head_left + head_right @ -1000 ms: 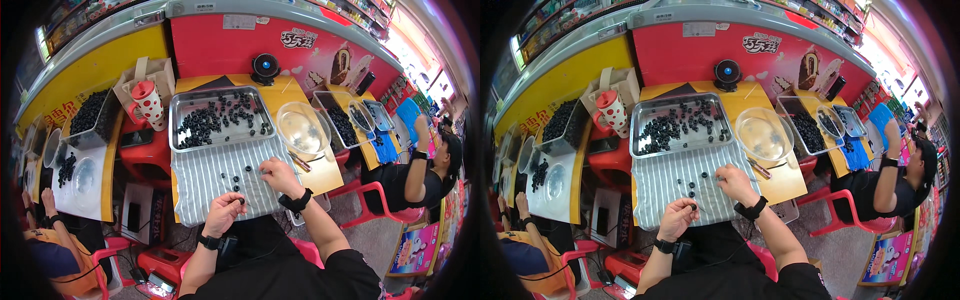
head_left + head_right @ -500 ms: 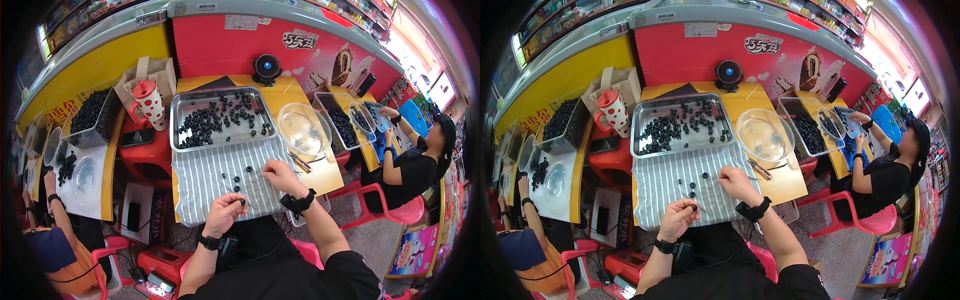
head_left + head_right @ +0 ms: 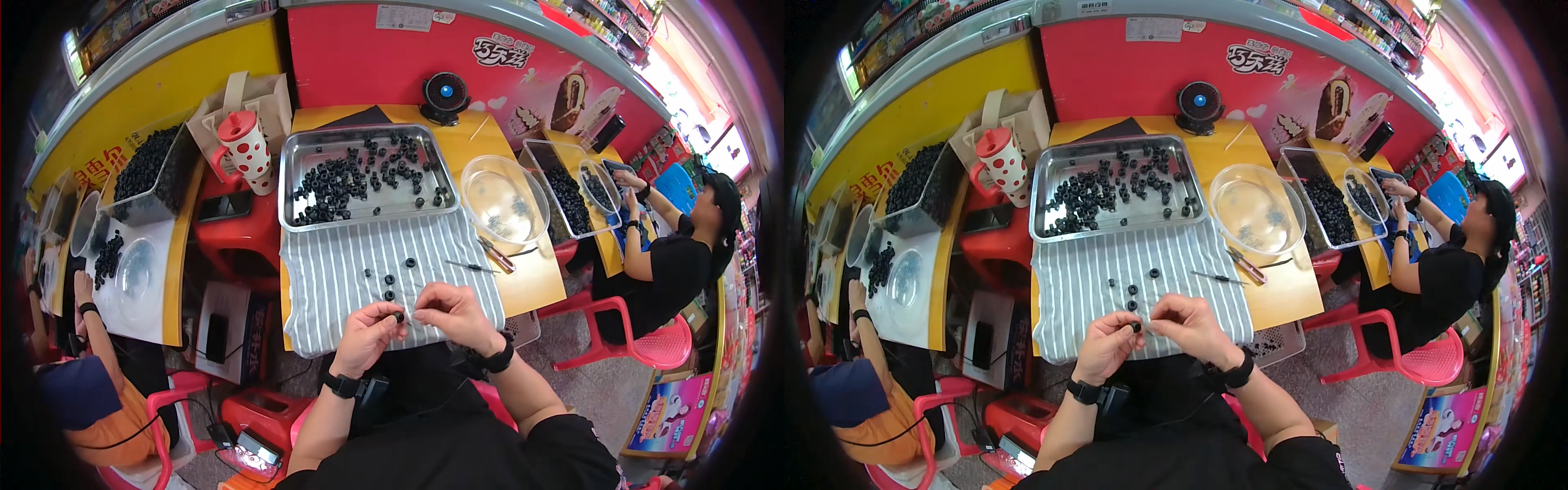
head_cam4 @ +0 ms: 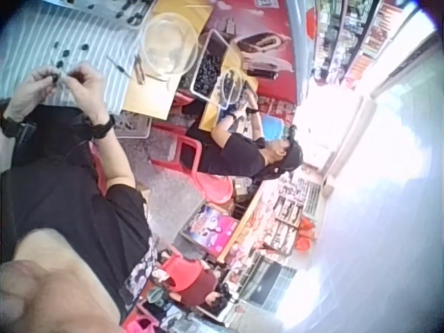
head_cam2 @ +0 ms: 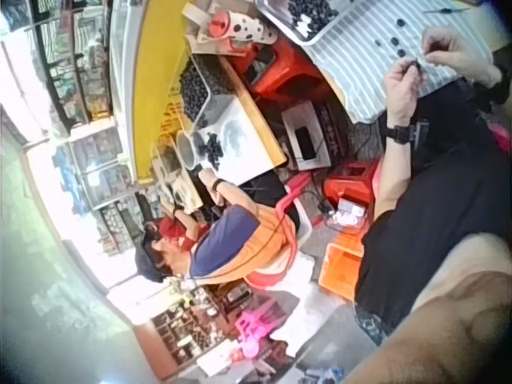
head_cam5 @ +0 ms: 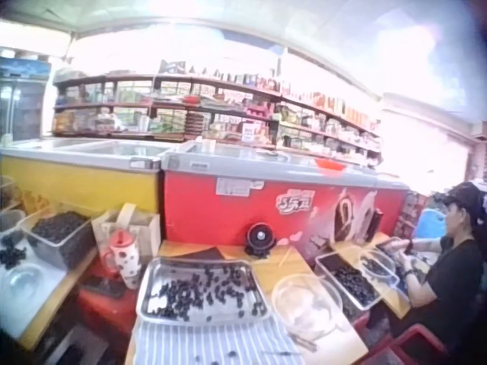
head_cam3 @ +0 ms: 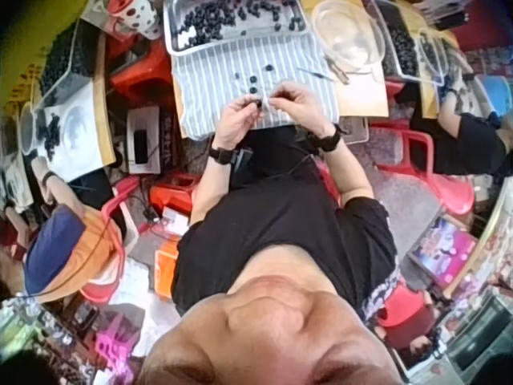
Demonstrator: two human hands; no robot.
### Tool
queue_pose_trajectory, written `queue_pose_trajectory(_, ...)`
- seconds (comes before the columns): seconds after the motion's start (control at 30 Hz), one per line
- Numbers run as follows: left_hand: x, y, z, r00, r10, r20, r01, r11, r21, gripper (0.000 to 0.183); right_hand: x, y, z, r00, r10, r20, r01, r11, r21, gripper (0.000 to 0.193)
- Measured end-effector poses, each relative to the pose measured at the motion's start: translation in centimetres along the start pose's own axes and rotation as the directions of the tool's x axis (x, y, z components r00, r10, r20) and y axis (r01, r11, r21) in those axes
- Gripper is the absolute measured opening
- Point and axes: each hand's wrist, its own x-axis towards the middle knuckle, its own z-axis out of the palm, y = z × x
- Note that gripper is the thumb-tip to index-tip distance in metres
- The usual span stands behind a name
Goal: Sorting small black items from a metal tray into smaller containers.
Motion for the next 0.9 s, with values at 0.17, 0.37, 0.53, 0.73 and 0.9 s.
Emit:
queue_pose_trajectory(0.17, -0.1, 0.1, 0.0, 1.000, 0.003, 0.006, -0.003, 1.000, -0.015, 0.019, -0.3, 0.0, 1.4, 0.999, -0.018, 0.031, 0.019, 0.999, -0.037, 0.006)
queue_pose_trajectory(0.37, -0.1, -0.3, -0.1, 0.999, 0.038, 0.016, -0.038, 0.999, -0.028, 0.021, -0.3, -0.7, 2.0, 0.995, -0.091, 0.038, 0.096, 0.980, -0.174, 0.006)
queue_pose_trajectory(0.53, -0.5, 0.0, 0.0, 0.998, 0.055, 0.018, -0.054, 0.998, -0.031, 0.020, 0.6, -0.9, 2.3, 0.995, -0.027, 0.095, 0.040, 0.990, -0.136, 0.007)
queue_pose_trajectory(0.73, -0.7, 0.1, -0.8, 0.996, 0.015, 0.085, -0.009, 0.998, -0.066, 0.023, 2.9, -1.1, 1.1, 0.994, -0.004, 0.106, 0.030, 0.968, -0.250, 0.006)
queue_pose_trajectory(0.9, -0.3, 0.3, -0.5, 0.996, 0.078, 0.031, -0.070, 0.975, -0.212, 0.025, 8.7, -0.4, 1.8, 0.944, -0.264, 0.196, 0.329, 0.749, -0.575, 0.014)
